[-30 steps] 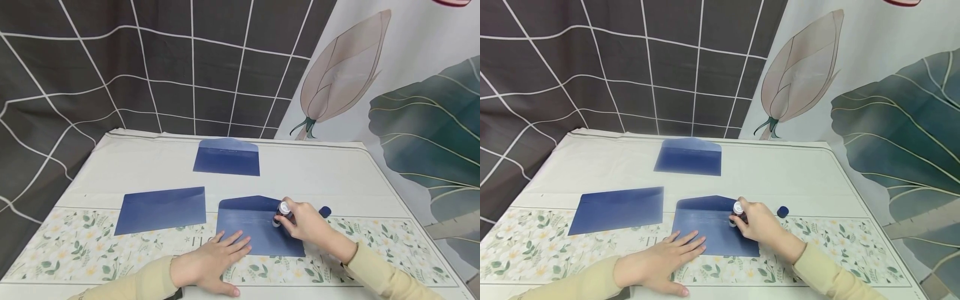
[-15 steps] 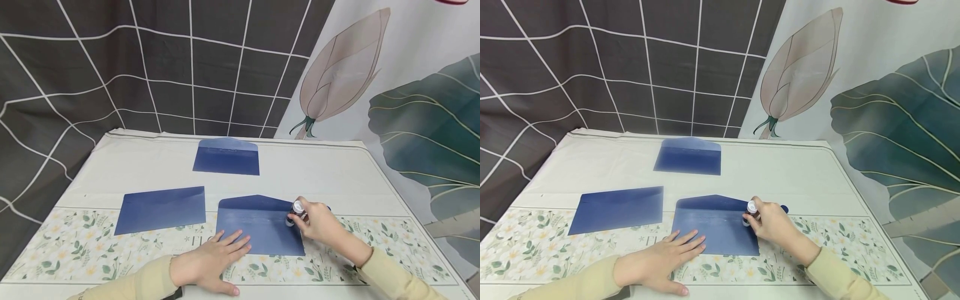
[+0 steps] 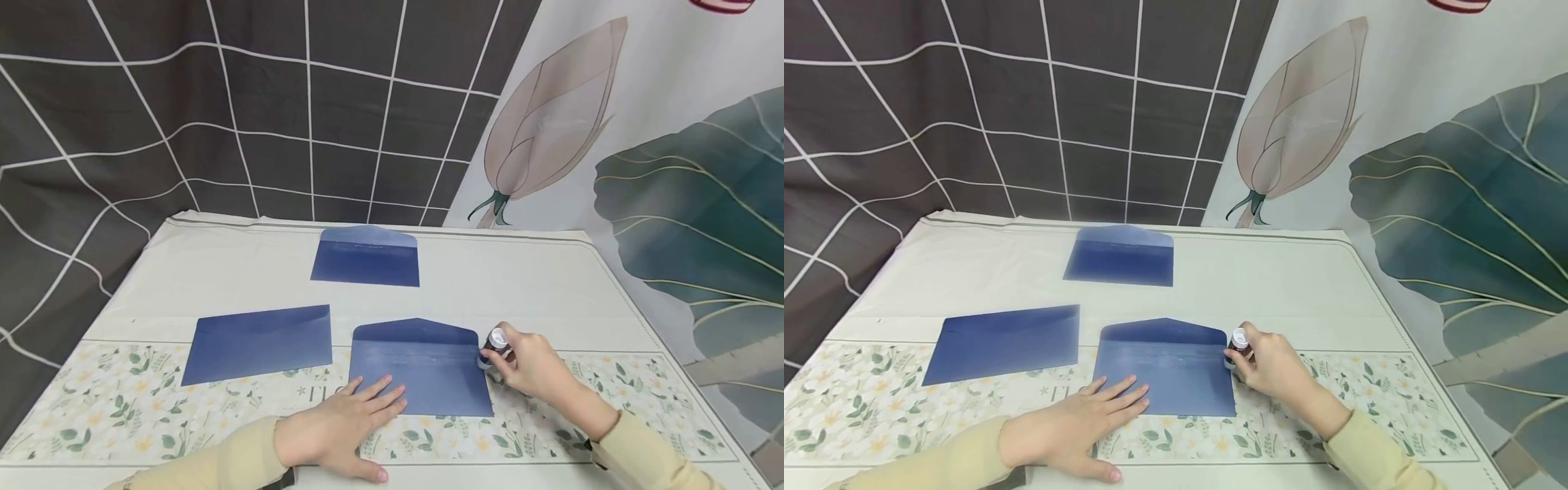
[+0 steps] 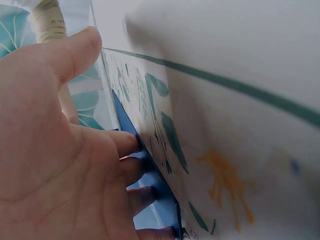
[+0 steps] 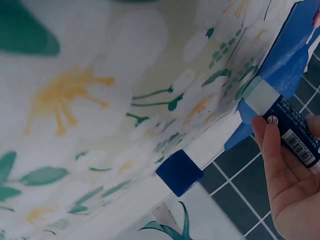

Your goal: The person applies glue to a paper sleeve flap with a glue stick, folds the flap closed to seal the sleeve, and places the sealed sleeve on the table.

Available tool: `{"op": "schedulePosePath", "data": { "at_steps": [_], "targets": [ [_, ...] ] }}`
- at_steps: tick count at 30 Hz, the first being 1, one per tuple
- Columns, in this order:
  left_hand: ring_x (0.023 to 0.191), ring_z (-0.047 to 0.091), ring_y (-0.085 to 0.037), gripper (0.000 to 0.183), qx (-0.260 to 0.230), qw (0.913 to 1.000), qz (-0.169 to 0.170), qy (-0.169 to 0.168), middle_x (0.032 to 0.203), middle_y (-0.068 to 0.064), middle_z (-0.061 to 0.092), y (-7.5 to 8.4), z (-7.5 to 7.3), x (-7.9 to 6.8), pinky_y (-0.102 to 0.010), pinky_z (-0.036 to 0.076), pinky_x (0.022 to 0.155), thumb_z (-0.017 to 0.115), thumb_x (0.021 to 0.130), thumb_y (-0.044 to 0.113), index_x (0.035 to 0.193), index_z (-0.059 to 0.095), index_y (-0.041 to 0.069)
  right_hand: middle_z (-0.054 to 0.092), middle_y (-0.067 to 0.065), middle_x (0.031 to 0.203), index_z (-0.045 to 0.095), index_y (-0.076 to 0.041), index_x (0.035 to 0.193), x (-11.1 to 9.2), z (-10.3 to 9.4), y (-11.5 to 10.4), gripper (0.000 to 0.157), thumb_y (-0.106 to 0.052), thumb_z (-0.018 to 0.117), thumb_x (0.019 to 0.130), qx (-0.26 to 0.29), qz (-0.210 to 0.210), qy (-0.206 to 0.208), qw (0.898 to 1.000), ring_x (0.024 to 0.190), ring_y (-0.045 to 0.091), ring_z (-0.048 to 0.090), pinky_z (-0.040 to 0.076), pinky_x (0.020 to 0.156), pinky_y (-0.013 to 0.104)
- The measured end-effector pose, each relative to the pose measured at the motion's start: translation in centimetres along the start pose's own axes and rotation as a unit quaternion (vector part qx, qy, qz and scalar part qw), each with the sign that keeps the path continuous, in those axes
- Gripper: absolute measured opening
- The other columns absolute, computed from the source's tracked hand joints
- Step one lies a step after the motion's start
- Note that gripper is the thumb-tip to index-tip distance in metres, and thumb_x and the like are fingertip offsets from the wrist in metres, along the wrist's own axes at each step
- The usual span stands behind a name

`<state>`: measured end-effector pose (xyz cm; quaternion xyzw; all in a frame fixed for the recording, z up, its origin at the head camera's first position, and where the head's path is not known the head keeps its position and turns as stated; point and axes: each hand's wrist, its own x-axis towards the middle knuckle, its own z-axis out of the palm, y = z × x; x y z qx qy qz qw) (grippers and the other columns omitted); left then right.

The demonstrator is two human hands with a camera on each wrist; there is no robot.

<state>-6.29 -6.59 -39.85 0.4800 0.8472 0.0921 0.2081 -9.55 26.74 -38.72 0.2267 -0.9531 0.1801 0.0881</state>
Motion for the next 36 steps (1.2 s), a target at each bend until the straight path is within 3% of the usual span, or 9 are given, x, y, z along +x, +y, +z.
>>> {"op": "schedulePosePath", "data": {
  "at_steps": [5,9,11,15,21,25,28,32,36],
  "targets": [
    [0.15,0.011,-0.022,0.086,0.0,1.0,-0.004,-0.003,0.162,0.002,0.014,0.1,-0.3,-0.1,-0.06,0.024,0.114,0.048,0.088,0.067,0.154,0.02,0.02,0.066,-0.006,0.066,0.056,-0.009,0.091,-0.6,0.2,0.6,0.019,-0.015,0.073,0.084,-0.003,-0.036,0.029,0.999,0.055,0.002,0.062,0.049,0.05,0.012],
    [0.15,0.014,-0.022,0.081,-0.014,0.9998,-0.008,-0.009,0.161,0.003,0.017,0.1,-0.5,0.1,-0.06,0.027,0.112,0.048,0.09,0.064,0.154,0.024,0.02,0.057,-0.009,0.058,0.059,-0.011,0.093,-1.2,0.3,1.4,0.02,-0.023,0.073,0.084,-0.045,-0.102,0.092,0.99,0.048,-0.005,0.047,0.041,0.046,0.012],
    [0.15,0.016,-0.022,0.079,-0.018,0.9997,-0.01,-0.011,0.161,0.003,0.019,0.1,-0.7,0.3,-0.059,0.029,0.112,0.049,0.09,0.063,0.153,0.026,0.021,0.052,-0.01,0.055,0.06,-0.011,0.09,-1.3,0.2,1.6,0.022,-0.029,0.072,0.085,-0.06,-0.103,0.127,0.985,0.047,-0.008,0.04,0.036,0.044,0.011],
    [0.148,0.021,-0.021,0.073,-0.013,0.9998,-0.015,-0.009,0.159,0.005,0.024,0.0,-0.8,0.5,-0.057,0.032,0.111,0.047,0.092,0.061,0.151,0.031,0.022,0.055,-0.009,0.057,0.061,-0.008,0.088,-1.0,-0.2,1.6,0.019,-0.019,0.076,0.081,-0.007,-0.038,0.161,0.986,0.048,-0.007,0.043,0.037,0.042,0.009],
    [0.144,0.031,-0.018,0.05,-0.005,1.0,0.007,-0.005,0.154,0.007,0.035,-0.9,-1.8,1.2,-0.045,0.036,0.112,0.049,0.098,0.044,0.144,0.044,0.025,0.063,0.005,0.062,0.064,-0.008,0.106,0.7,-0.8,0.6,0.028,-0.017,0.076,0.082,0.135,0.112,0.108,0.978,0.04,0.004,0.052,0.038,0.036,0.019],
    [0.133,0.047,-0.016,0.035,-0.026,0.9986,0.028,0.037,0.14,0.007,0.055,-2.2,-3.2,2.3,-0.039,0.039,0.111,0.055,0.097,0.022,0.132,0.059,0.024,0.07,0.021,0.088,0.059,0.001,0.112,2.8,-0.2,-0.2,0.032,-0.016,0.071,0.087,0.263,0.151,0.07,0.95,0.054,0.008,0.063,0.054,0.049,0.027],
    [0.13,0.05,-0.02,0.039,-0.034,0.9946,0.016,0.097,0.136,0.002,0.058,-3.3,-4.1,3.3,-0.043,0.036,0.112,0.063,0.091,0.019,0.13,0.061,0.019,0.069,0.027,0.095,0.052,0.009,0.116,4.5,0.7,-0.5,0.033,-0.011,0.064,0.092,0.353,0.155,0.042,0.922,0.073,0.009,0.07,0.06,0.067,0.031],
    [0.14,0.037,-0.029,0.072,-0.036,0.9856,-0.044,0.159,0.15,-0.009,0.042,-4.8,-4.8,4.6,-0.051,0.027,0.116,0.077,0.078,0.028,0.141,0.047,0.01,0.072,0.011,0.091,0.047,0.012,0.117,6.7,2.2,-0.6,0.033,-0.013,0.057,0.096,0.436,0.171,0.011,0.884,0.079,0.003,0.07,0.058,0.078,0.027],
    [0.143,0.032,-0.033,0.101,-0.038,0.9815,-0.081,0.169,0.155,-0.014,0.033,-5.7,-4.8,5.3,-0.051,0.026,0.116,0.086,0.068,0.034,0.148,0.033,0.003,0.072,-0.006,0.082,0.046,0.01,0.115,8.2,3.6,-0.7,0.032,-0.017,0.052,0.1,0.491,0.188,-0.002,0.851,0.079,0.006,0.071,0.057,0.08,0.024]
  ]
}}
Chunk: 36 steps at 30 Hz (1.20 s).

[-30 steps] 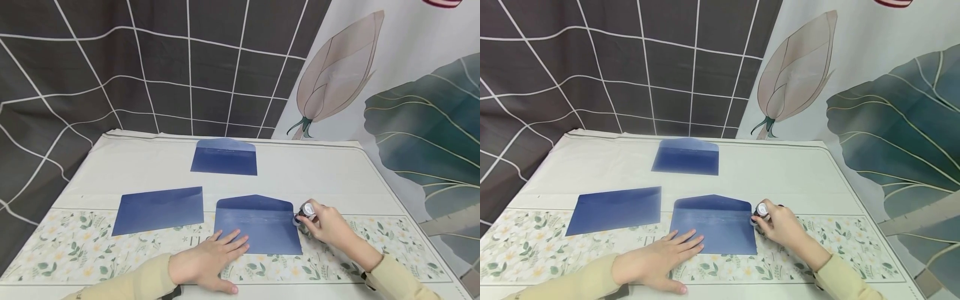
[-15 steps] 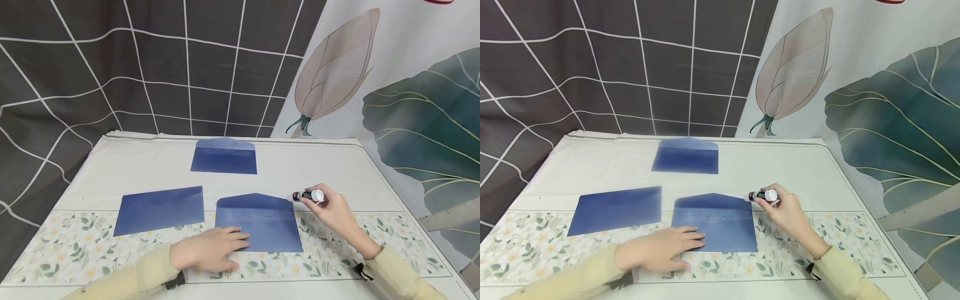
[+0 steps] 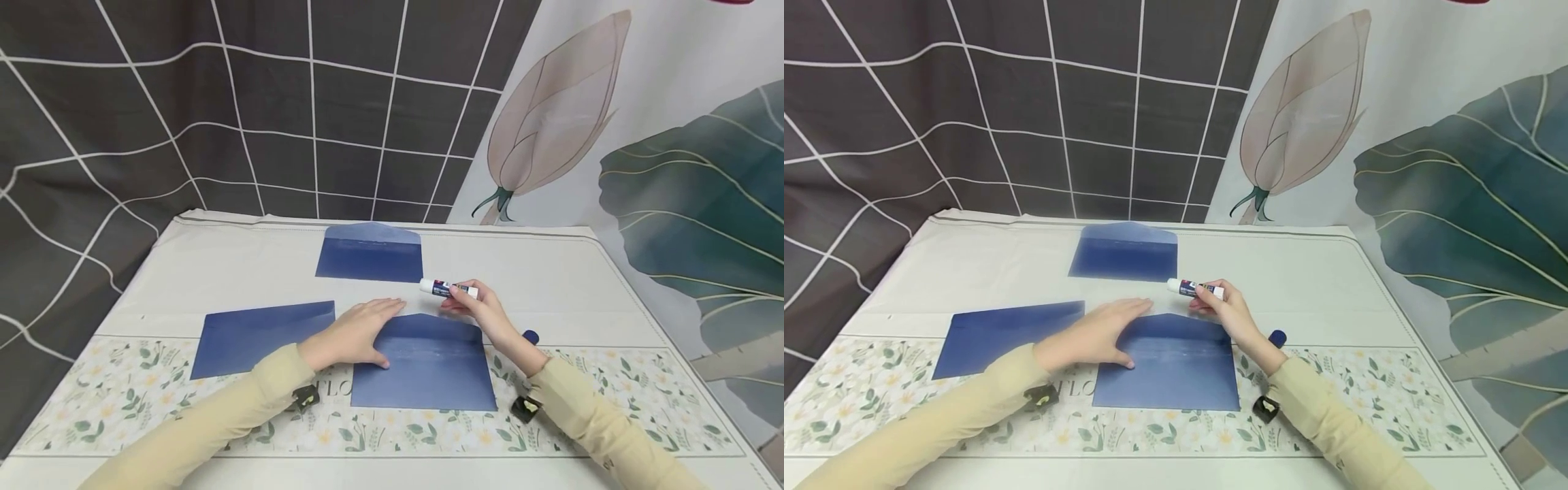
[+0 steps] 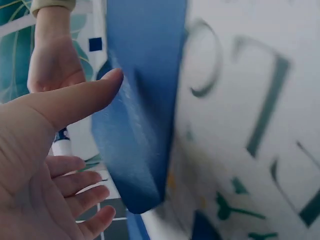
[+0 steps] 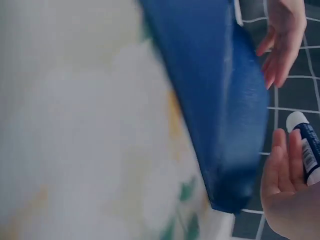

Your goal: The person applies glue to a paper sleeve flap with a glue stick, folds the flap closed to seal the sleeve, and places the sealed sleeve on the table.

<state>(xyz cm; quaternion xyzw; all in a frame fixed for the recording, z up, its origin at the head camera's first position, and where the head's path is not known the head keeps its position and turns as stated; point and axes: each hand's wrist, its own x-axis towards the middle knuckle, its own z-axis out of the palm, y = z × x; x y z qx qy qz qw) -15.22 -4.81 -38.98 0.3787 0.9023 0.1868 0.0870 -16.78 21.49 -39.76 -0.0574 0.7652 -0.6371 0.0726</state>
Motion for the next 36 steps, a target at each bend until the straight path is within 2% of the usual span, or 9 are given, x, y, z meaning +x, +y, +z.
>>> {"op": "schedulePosePath", "data": {
  "at_steps": [2,7,12,19,24,28,32,36],
  "targets": [
    [0.141,0.035,-0.032,0.103,-0.001,1.0,-0.006,-0.005,0.153,-0.014,0.036,-0.2,0.2,0.2,-0.049,0.028,0.116,0.087,0.067,0.034,0.149,0.032,0.003,0.073,-0.008,0.079,0.045,0.008,0.115,0.5,0.4,0.2,0.031,-0.019,0.05,0.1,0.015,0.008,-0.004,1.0,0.078,0.007,0.072,0.057,0.079,0.022],
    [0.137,0.041,-0.029,0.095,-0.013,0.9998,-0.013,-0.01,0.149,-0.011,0.044,-0.2,0.6,0.1,-0.045,0.032,0.114,0.086,0.069,0.028,0.147,0.038,0.005,0.073,-0.007,0.079,0.045,0.007,0.114,0.9,0.8,0.5,0.031,-0.02,0.05,0.1,0.035,0.022,-0.014,0.999,0.079,0.007,0.072,0.057,0.076,0.02],
    [0.137,0.042,-0.028,0.09,-0.025,0.9995,-0.02,-0.003,0.149,-0.011,0.044,0.1,0.8,-0.3,-0.045,0.034,0.113,0.084,0.071,0.024,0.147,0.038,0.007,0.074,-0.005,0.082,0.045,0.006,0.114,0.6,1.0,0.4,0.031,-0.021,0.05,0.1,0.017,0.028,-0.025,0.999,0.078,0.004,0.071,0.056,0.075,0.019],
    [0.135,0.045,-0.027,0.082,-0.011,0.9996,-0.02,0.015,0.147,-0.01,0.046,0.6,1.1,-0.9,-0.044,0.037,0.111,0.082,0.075,0.022,0.145,0.042,0.009,0.074,-0.005,0.08,0.045,0.007,0.112,0.0,1.1,0.2,0.029,-0.02,0.049,0.1,0.012,0.034,-0.043,0.998,0.076,0.004,0.071,0.057,0.074,0.02],
    [0.131,0.051,-0.027,0.071,-0.001,0.9993,-0.004,0.037,0.143,-0.009,0.052,0.8,1.3,-1.4,-0.043,0.043,0.107,0.08,0.078,0.019,0.141,0.048,0.009,0.074,-0.006,0.079,0.046,0.005,0.11,-0.7,1.0,-0.1,0.026,-0.019,0.049,0.101,0.027,0.045,-0.072,0.996,0.076,0.005,0.071,0.057,0.074,0.021],
    [0.125,0.056,-0.024,0.064,0.019,0.9988,0.015,0.043,0.139,-0.007,0.056,0.9,1.5,-1.7,-0.04,0.048,0.102,0.077,0.08,0.016,0.138,0.052,0.01,0.073,-0.007,0.078,0.046,0.002,0.108,-1.3,1.1,-0.2,0.025,-0.021,0.049,0.101,0.045,0.069,-0.079,0.993,0.077,0.005,0.071,0.057,0.074,0.021],
    [0.122,0.059,-0.023,0.056,0.035,0.9984,0.033,0.029,0.136,-0.005,0.059,1.2,1.6,-2.0,-0.038,0.05,0.099,0.074,0.082,0.011,0.135,0.055,0.01,0.073,-0.005,0.08,0.047,0.002,0.108,-1.9,1.3,0.1,0.025,-0.022,0.049,0.101,0.053,0.085,-0.084,0.991,0.077,0.006,0.071,0.057,0.075,0.02],
    [0.127,0.055,-0.024,0.051,0.064,0.9965,0.054,0.005,0.138,-0.008,0.056,1.6,1.8,-2.3,-0.037,0.049,0.101,0.068,0.086,0.002,0.134,0.056,0.008,0.073,-0.004,0.081,0.046,0.005,0.11,-2.4,1.5,0.5,0.029,-0.022,0.05,0.1,0.045,0.098,-0.091,0.99,0.079,0.007,0.072,0.057,0.076,0.02]
  ]
}}
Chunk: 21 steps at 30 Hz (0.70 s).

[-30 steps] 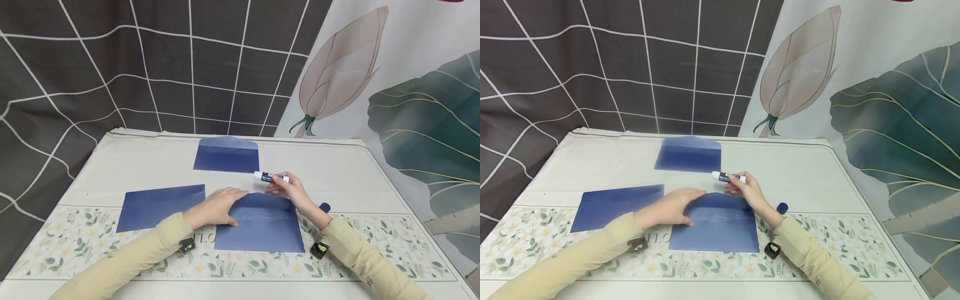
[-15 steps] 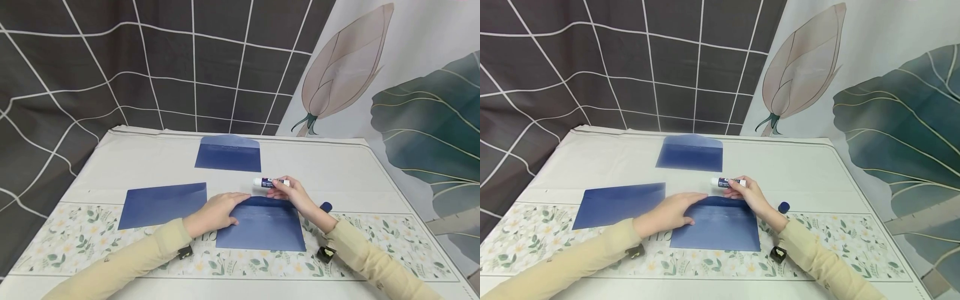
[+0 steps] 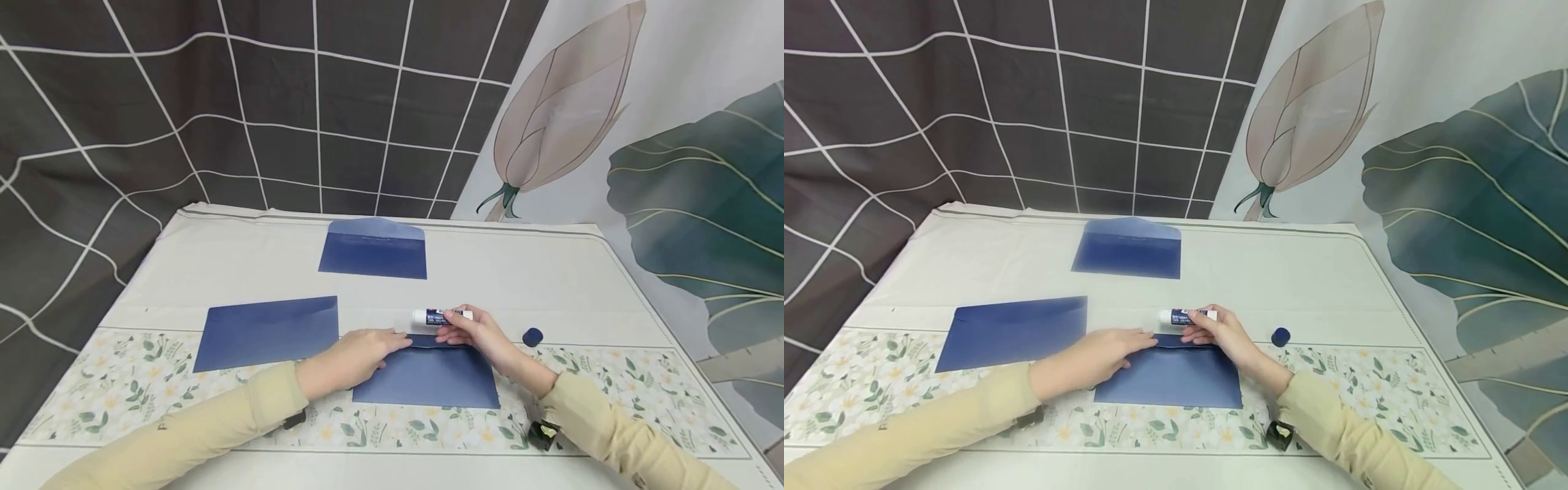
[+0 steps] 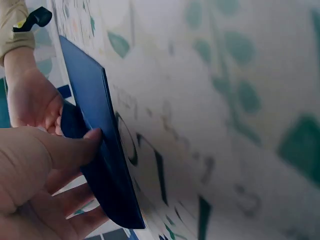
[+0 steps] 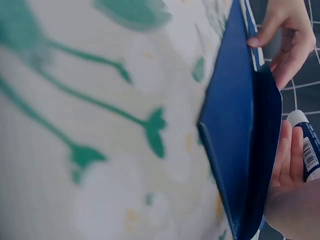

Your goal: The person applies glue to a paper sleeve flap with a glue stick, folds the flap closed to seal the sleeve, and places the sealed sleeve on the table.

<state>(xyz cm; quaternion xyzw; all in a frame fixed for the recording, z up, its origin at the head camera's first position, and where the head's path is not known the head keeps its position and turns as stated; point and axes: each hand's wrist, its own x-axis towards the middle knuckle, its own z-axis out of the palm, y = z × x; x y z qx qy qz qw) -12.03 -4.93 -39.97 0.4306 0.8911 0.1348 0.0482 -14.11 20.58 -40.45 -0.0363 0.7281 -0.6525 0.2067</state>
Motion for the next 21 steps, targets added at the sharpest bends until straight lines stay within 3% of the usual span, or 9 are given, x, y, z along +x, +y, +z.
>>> {"op": "schedulePosePath", "data": {
  "at_steps": [3,6,11,15,21],
  "targets": [
    [0.135,0.046,-0.024,0.051,0.037,0.9987,0.019,-0.03,0.145,-0.01,0.049,0.3,0.2,0.0,-0.037,0.045,0.105,0.06,0.089,-0.004,0.138,0.051,0.005,0.073,-0.003,0.083,0.046,0.006,0.112,0.0,0.2,0.3,0.032,-0.022,0.052,0.1,-0.005,0.005,-0.006,1.0,0.083,0.008,0.072,0.056,0.078,0.02],
    [0.142,0.035,-0.022,0.052,0.062,0.9952,0.032,-0.068,0.152,-0.009,0.04,0.6,0.3,0.2,-0.039,0.038,0.112,0.054,0.094,0.0,0.144,0.042,0.005,0.074,-0.003,0.083,0.046,0.006,0.111,0.2,0.5,0.5,0.031,-0.021,0.054,0.098,0.0,0.003,-0.011,1.0,0.085,0.009,0.072,0.056,0.079,0.021],
    [0.147,0.023,-0.018,0.056,0.07,0.99,0.039,-0.116,0.158,-0.005,0.027,1.1,0.5,0.5,-0.044,0.029,0.116,0.05,0.1,0.027,0.15,0.032,0.01,0.074,-0.002,0.083,0.045,0.004,0.109,0.5,1.2,0.7,0.026,-0.019,0.053,0.098,0.017,0.01,-0.019,1.0,0.082,0.008,0.072,0.057,0.078,0.021],
    [0.148,0.02,-0.017,0.061,0.069,0.9873,0.037,-0.138,0.159,-0.003,0.024,1.4,0.7,0.7,-0.046,0.026,0.118,0.046,0.1,0.04,0.151,0.03,0.012,0.074,0.0,0.085,0.045,0.002,0.108,0.6,1.5,0.8,0.025,-0.02,0.052,0.098,0.026,0.024,-0.02,0.999,0.081,0.008,0.072,0.057,0.077,0.02],
    [0.149,0.017,-0.016,0.065,0.058,0.987,0.032,-0.146,0.159,-0.003,0.023,1.6,0.8,0.7,-0.047,0.024,0.119,0.048,0.098,0.045,0.151,0.029,0.011,0.075,0.002,0.085,0.048,0.001,0.105,0.5,1.9,1.0,0.026,-0.023,0.054,0.097,0.023,0.026,-0.029,0.999,0.082,0.009,0.072,0.057,0.076,0.02]
  ]
}}
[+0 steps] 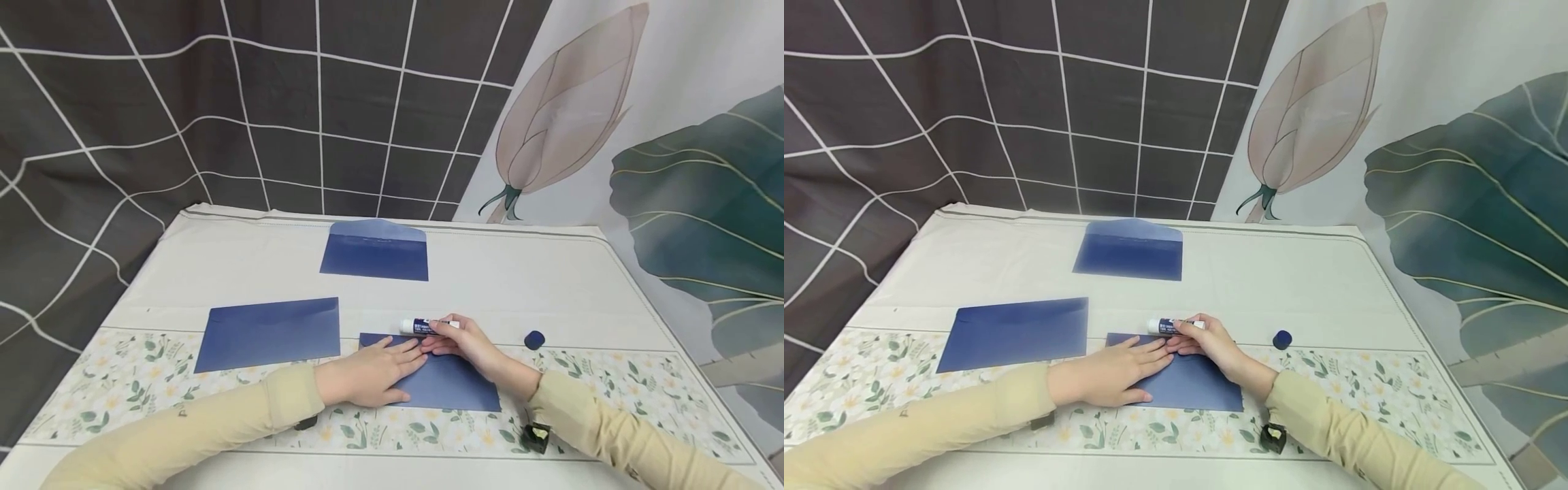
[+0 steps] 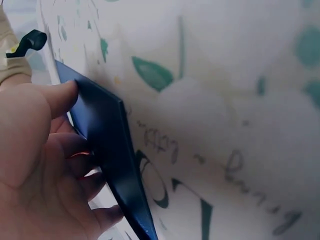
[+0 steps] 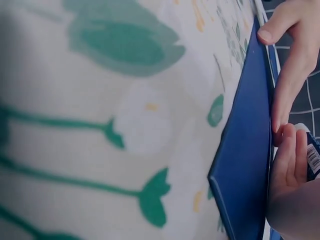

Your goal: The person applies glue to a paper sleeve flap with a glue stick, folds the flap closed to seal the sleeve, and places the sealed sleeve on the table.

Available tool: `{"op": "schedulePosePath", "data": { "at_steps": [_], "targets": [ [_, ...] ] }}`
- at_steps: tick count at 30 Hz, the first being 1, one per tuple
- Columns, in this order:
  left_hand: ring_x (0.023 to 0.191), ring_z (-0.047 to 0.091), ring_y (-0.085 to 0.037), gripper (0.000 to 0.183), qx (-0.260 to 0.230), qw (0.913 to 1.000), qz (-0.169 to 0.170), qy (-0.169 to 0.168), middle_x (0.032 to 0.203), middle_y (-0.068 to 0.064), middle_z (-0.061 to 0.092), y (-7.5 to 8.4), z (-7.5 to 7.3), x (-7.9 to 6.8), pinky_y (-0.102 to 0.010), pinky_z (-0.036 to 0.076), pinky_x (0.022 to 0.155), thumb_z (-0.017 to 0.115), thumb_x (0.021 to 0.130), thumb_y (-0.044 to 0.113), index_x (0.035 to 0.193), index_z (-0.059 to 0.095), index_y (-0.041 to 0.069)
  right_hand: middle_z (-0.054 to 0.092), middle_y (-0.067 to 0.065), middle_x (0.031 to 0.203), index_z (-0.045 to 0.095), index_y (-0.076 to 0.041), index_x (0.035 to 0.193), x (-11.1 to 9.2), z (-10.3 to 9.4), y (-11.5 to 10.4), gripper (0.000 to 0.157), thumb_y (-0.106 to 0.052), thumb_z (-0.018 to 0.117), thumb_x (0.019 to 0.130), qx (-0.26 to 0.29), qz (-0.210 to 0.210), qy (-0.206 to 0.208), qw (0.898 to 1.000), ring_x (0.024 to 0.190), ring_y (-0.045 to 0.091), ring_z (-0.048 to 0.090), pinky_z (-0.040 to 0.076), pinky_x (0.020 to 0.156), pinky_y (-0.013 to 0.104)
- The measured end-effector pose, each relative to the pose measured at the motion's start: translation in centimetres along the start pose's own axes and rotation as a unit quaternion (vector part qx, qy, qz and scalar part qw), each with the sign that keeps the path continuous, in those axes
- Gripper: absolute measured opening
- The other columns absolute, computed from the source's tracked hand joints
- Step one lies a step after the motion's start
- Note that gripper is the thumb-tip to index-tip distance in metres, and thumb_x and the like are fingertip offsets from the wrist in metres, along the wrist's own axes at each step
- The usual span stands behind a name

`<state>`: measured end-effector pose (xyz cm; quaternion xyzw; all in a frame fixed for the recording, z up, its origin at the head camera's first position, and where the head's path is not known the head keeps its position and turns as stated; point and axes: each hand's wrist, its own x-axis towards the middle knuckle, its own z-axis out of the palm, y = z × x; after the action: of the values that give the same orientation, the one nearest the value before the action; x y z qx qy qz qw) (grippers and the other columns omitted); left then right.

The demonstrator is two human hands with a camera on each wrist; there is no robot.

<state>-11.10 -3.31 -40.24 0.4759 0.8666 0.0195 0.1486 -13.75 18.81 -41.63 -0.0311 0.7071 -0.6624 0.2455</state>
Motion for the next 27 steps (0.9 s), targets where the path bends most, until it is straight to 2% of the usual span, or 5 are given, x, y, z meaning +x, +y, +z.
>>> {"op": "schedulePosePath", "data": {
  "at_steps": [6,13,18,23,27],
  "targets": [
    [0.149,0.016,-0.018,0.068,-0.008,0.9999,0.007,0.003,0.159,-0.004,0.022,0.0,0.3,-0.2,-0.049,0.023,0.119,0.048,0.097,0.047,0.152,0.028,0.012,0.075,0.001,0.084,0.049,0.001,0.105,0.1,0.2,0.3,0.026,-0.023,0.053,0.097,-0.005,0.007,0.001,1.0,0.082,0.009,0.072,0.057,0.077,0.022],
    [0.15,0.009,-0.017,0.072,-0.026,0.9994,0.01,-0.022,0.161,-0.003,0.014,-0.3,0.3,-0.4,-0.047,0.015,0.121,0.045,0.097,0.051,0.154,0.02,0.014,0.075,0.006,0.09,0.047,0.001,0.103,0.2,0.1,0.4,0.026,-0.024,0.052,0.098,-0.01,0.005,-0.013,1.0,0.084,0.009,0.072,0.057,0.08,0.023],
    [0.15,0.005,-0.016,0.076,-0.08,0.9956,0.017,-0.045,0.162,-0.005,0.009,-0.9,0.1,-0.1,-0.046,0.009,0.122,0.048,0.096,0.051,0.155,0.018,0.013,0.075,0.01,0.091,0.046,0.001,0.101,0.3,0.0,0.3,0.024,-0.022,0.051,0.098,-0.015,0.006,-0.027,1.0,0.082,0.009,0.072,0.058,0.078,0.024],
    [0.15,0.0,-0.014,0.085,-0.156,0.9843,0.036,-0.075,0.162,-0.006,0.003,-2.2,-0.3,-0.1,-0.042,0.003,0.123,0.057,0.091,0.05,0.154,0.018,0.01,0.075,0.014,0.093,0.045,0.002,0.102,0.5,-0.2,-0.1,0.025,-0.023,0.051,0.098,-0.029,0.011,-0.049,0.998,0.081,0.01,0.072,0.058,0.077,0.025],
    [0.15,0.0,-0.015,0.087,-0.171,0.9808,0.056,-0.074,0.162,-0.007,0.003,-2.7,-0.3,-0.3,-0.041,0.002,0.123,0.059,0.09,0.049,0.154,0.018,0.008,0.074,0.016,0.094,0.044,0.003,0.104,0.7,-0.4,-0.1,0.025,-0.022,0.049,0.099,-0.03,0.015,-0.058,0.998,0.081,0.01,0.072,0.058,0.077,0.026]
  ]
}}
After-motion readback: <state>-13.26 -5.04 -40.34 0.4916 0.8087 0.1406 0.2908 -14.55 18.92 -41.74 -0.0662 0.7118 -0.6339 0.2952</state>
